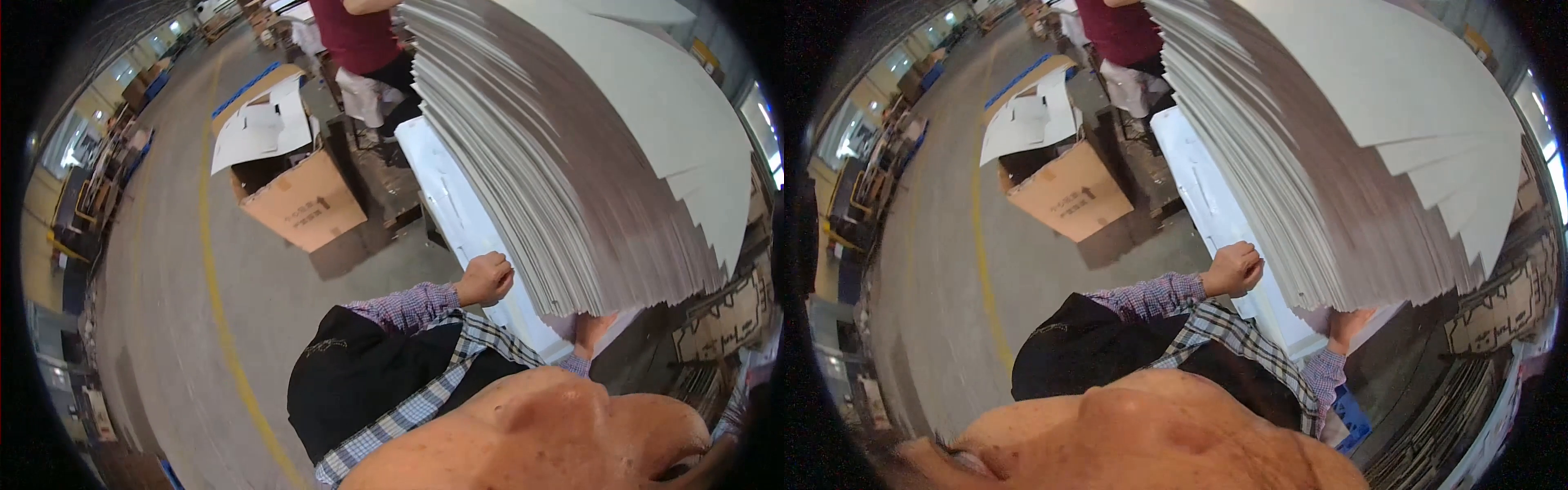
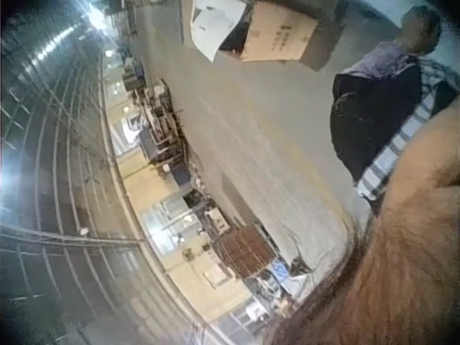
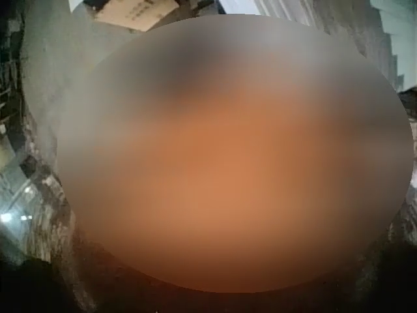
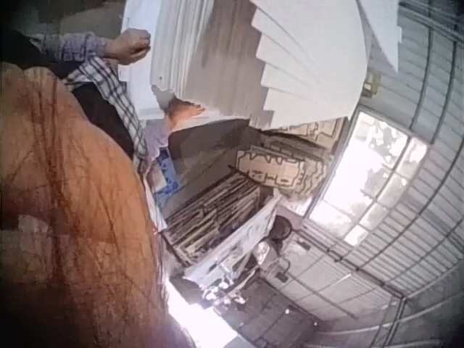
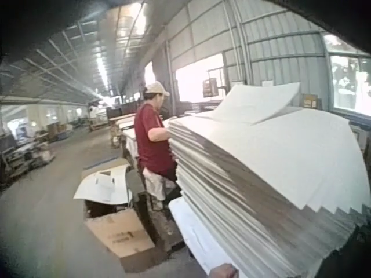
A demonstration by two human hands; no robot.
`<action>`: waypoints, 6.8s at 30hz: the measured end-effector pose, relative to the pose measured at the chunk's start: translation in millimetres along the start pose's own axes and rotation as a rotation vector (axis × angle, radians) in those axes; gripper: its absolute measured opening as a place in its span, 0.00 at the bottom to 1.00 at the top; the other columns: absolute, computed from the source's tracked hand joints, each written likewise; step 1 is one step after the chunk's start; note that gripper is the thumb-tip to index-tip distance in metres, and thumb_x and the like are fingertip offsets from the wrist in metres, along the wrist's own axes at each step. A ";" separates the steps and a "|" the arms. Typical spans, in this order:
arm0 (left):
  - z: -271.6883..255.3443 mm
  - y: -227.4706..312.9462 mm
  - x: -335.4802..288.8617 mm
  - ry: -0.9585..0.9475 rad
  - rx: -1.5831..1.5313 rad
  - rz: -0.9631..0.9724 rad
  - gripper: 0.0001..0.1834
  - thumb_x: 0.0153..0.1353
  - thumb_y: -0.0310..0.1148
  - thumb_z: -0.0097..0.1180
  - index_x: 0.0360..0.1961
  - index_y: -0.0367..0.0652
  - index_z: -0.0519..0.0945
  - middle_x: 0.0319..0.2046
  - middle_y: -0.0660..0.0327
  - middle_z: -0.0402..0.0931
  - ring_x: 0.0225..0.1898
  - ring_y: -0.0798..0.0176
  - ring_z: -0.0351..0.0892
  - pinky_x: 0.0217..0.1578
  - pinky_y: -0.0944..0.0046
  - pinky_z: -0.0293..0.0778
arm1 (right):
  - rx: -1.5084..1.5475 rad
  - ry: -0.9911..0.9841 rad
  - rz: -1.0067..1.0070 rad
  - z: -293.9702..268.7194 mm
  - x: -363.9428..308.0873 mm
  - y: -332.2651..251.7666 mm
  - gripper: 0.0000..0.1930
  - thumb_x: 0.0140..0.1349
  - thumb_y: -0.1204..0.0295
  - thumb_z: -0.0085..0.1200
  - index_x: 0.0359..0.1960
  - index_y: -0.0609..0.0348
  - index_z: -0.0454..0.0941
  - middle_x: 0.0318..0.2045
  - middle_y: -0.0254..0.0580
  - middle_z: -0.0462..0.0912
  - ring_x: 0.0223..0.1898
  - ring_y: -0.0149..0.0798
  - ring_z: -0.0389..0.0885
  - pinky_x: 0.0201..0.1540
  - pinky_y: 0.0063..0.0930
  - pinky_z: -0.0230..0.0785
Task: Counting individual white large paper sheets from a big stack in a paper processing mill facility.
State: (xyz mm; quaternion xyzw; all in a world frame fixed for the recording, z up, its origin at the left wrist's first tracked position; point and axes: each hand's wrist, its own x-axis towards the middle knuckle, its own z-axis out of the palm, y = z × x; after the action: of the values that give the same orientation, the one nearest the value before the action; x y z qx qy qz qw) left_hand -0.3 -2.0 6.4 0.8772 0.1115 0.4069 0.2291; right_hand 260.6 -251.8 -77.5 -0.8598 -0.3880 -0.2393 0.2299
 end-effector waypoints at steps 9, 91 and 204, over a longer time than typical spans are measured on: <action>4.9 -6.9 -6.6 -0.004 0.012 -0.006 0.08 0.52 0.29 0.61 0.21 0.40 0.75 0.22 0.55 0.70 0.27 0.52 0.75 0.25 0.52 0.73 | -0.004 0.189 -0.138 0.4 3.9 -2.3 0.25 0.63 0.66 0.55 0.62 0.58 0.75 0.63 0.55 0.74 0.66 0.63 0.66 0.70 0.58 0.54; 8.8 -12.3 -11.4 0.025 0.050 0.014 0.09 0.54 0.29 0.60 0.21 0.40 0.75 0.22 0.56 0.70 0.24 0.52 0.74 0.24 0.53 0.71 | -0.120 -0.024 -0.082 -22.8 20.6 -22.7 0.33 0.63 0.59 0.57 0.67 0.61 0.67 0.66 0.62 0.69 0.68 0.67 0.64 0.73 0.62 0.51; 7.2 -7.5 -8.1 0.016 0.014 0.028 0.11 0.55 0.29 0.61 0.19 0.40 0.73 0.21 0.55 0.69 0.24 0.51 0.73 0.25 0.52 0.72 | -0.027 0.051 0.003 14.8 -8.9 25.0 0.36 0.65 0.55 0.59 0.70 0.62 0.63 0.67 0.61 0.68 0.67 0.65 0.65 0.71 0.63 0.54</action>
State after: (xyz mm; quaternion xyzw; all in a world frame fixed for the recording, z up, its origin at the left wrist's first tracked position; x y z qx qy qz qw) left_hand 0.0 -0.8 -6.7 0.8771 0.1038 0.4161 0.2163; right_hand 278.2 -262.9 -99.5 -0.8570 -0.3777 -0.2659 0.2286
